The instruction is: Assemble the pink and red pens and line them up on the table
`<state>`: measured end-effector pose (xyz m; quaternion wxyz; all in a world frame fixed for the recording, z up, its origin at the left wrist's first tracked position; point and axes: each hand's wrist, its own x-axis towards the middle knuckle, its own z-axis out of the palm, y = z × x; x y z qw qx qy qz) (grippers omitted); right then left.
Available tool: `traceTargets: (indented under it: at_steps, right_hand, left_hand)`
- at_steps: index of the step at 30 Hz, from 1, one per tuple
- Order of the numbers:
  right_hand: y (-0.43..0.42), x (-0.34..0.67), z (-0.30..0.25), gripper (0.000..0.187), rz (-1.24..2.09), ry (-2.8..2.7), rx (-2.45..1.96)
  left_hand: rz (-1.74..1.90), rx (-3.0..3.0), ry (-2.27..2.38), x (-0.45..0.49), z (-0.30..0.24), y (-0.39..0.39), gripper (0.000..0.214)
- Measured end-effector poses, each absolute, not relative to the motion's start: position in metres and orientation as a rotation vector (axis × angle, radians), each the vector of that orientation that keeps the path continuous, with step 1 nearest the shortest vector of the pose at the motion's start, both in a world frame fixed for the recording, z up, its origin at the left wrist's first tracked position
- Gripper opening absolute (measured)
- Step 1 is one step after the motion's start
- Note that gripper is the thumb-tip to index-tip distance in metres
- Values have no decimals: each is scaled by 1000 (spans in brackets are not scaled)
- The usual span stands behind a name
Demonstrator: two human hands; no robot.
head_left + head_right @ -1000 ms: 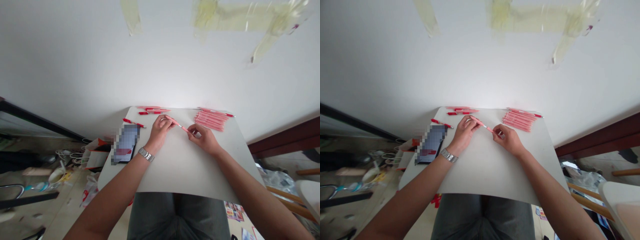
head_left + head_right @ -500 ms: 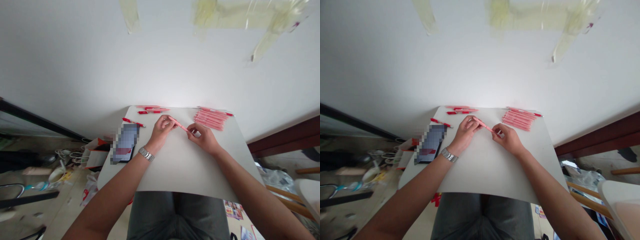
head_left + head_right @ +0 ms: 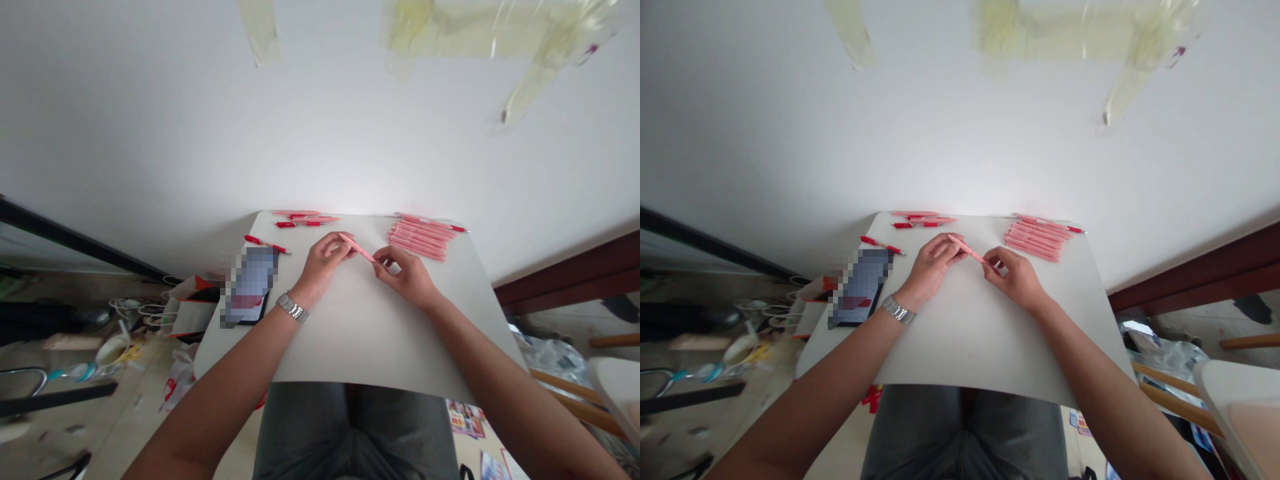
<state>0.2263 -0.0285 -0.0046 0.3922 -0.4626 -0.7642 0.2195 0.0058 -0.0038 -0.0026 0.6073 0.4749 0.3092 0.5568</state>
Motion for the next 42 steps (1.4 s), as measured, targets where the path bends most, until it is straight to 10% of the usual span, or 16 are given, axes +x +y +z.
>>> traceTargets:
  at_steps: [42]
  right_hand:
    - [-27, 221, -12, 32, 797, -1697, -1177]
  left_hand:
    - [1314, 1034, 685, 2, -2, -1, 28]
